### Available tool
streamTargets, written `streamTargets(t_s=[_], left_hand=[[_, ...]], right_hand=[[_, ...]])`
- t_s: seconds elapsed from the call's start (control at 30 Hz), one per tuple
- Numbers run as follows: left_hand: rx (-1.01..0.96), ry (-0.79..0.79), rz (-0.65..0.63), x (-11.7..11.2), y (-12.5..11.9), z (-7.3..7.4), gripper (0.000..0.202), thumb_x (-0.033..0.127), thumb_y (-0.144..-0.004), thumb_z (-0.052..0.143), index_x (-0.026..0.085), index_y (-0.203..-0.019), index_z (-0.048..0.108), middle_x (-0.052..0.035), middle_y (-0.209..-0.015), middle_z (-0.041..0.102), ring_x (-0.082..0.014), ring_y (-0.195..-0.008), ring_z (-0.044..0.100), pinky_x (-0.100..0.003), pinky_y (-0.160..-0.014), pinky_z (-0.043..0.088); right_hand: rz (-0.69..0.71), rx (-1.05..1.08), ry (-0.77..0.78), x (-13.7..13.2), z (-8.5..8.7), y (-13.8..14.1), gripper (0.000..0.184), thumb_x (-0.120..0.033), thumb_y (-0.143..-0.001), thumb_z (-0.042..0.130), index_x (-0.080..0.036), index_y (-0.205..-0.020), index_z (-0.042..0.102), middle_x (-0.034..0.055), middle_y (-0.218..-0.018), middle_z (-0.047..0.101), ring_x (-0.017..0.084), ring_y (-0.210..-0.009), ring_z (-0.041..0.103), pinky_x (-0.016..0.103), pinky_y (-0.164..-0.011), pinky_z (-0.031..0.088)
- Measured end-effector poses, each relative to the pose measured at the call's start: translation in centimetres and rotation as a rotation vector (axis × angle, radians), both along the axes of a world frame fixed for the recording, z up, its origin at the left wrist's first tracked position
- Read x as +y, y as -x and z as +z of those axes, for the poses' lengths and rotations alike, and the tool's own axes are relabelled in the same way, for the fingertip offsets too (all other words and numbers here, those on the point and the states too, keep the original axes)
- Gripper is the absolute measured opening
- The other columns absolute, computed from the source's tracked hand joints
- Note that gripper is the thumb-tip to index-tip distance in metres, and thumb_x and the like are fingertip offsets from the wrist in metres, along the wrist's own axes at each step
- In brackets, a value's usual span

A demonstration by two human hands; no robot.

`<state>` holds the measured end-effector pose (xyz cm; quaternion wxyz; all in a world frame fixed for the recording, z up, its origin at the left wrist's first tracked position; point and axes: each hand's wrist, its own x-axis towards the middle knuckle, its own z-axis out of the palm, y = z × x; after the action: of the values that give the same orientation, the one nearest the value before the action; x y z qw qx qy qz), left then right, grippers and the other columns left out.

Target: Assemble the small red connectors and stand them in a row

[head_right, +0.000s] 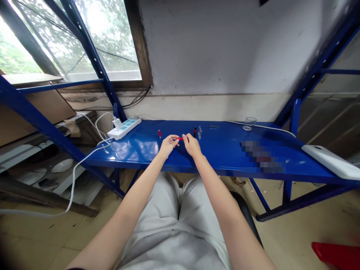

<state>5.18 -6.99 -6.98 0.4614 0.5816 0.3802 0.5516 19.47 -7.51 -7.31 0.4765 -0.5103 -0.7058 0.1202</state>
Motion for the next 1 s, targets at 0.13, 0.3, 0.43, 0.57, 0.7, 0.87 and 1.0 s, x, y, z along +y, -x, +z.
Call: streamTargets(t_s=[0.13, 0.3, 0.43, 0.57, 0.7, 0.87, 1.0], left_hand=[[0.007, 0.002, 0.011, 0.36, -0.02, -0.36, 0.018, 0.023, -0.071, 0.063, 0.014, -0.086, 0.058, -0.0032, -0.077, 0.063, -0.0080, -0.056, 0.057, -0.023, -0.059, 0.044], [-0.001, -0.007, 0.040, 0.51, 0.12, -0.44, 0.019, 0.026, -0.072, 0.062, 0.014, -0.086, 0.059, -0.0027, -0.074, 0.062, -0.0083, -0.056, 0.057, -0.023, -0.058, 0.044], [-0.016, 0.004, 0.047, 0.27, 0.13, -0.14, 0.021, 0.029, -0.071, 0.064, 0.014, -0.085, 0.059, -0.0027, -0.073, 0.063, -0.0086, -0.056, 0.057, -0.023, -0.058, 0.044], [-0.040, 0.016, 0.055, 0.06, 0.14, 0.08, 0.022, 0.031, -0.071, 0.064, 0.014, -0.085, 0.059, -0.0030, -0.074, 0.063, -0.0080, -0.054, 0.056, -0.022, -0.055, 0.042], [-0.088, 0.039, 0.101, 0.33, 0.33, -0.07, 0.025, 0.036, -0.072, 0.062, 0.014, -0.084, 0.059, -0.0030, -0.073, 0.064, -0.0071, -0.051, 0.053, -0.020, -0.050, 0.038], [-0.139, 0.034, 0.173, 0.84, 0.67, -0.32, 0.027, 0.040, -0.072, 0.061, 0.014, -0.082, 0.060, -0.0016, -0.068, 0.062, -0.0061, -0.048, 0.051, -0.020, -0.048, 0.036], [-0.119, 0.067, 0.136, 0.58, 0.62, -0.21, 0.027, 0.039, -0.071, 0.063, 0.014, -0.082, 0.060, -0.0022, -0.068, 0.063, -0.0059, -0.048, 0.050, -0.019, -0.047, 0.036]], right_hand=[[-0.006, -0.002, -0.005, -0.02, 0.05, 0.00, 0.037, -0.052, -0.088, 0.030, -0.022, -0.067, 0.034, -0.0032, -0.055, 0.041, 0.012, -0.050, 0.041, 0.024, -0.052, 0.027], [-0.013, 0.025, -0.010, -0.15, 0.21, -0.06, 0.037, -0.052, -0.088, 0.030, -0.022, -0.066, 0.033, -0.0037, -0.054, 0.040, 0.012, -0.050, 0.040, 0.024, -0.052, 0.027], [-0.018, 0.036, -0.010, -0.18, 0.22, -0.08, 0.039, -0.054, -0.087, 0.030, -0.022, -0.065, 0.033, -0.0037, -0.054, 0.039, 0.012, -0.050, 0.039, 0.024, -0.052, 0.027], [-0.034, 0.050, -0.022, -0.17, 0.24, -0.06, 0.040, -0.055, -0.087, 0.030, -0.022, -0.064, 0.033, -0.0036, -0.053, 0.039, 0.012, -0.050, 0.038, 0.024, -0.051, 0.027], [-0.048, 0.069, -0.049, -0.38, 0.47, -0.03, 0.042, -0.055, -0.087, 0.030, -0.022, -0.061, 0.032, -0.0038, -0.052, 0.036, 0.011, -0.049, 0.036, 0.024, -0.051, 0.027], [-0.092, 0.104, -0.096, -0.69, 0.77, -0.06, 0.046, -0.058, -0.087, 0.028, -0.022, -0.058, 0.028, -0.0042, -0.050, 0.031, 0.010, -0.049, 0.031, 0.024, -0.051, 0.026], [-0.113, 0.153, -0.114, -0.76, 0.83, -0.17, 0.044, -0.055, -0.087, 0.031, -0.021, -0.059, 0.033, -0.0040, -0.051, 0.034, 0.010, -0.050, 0.033, 0.024, -0.052, 0.028]])
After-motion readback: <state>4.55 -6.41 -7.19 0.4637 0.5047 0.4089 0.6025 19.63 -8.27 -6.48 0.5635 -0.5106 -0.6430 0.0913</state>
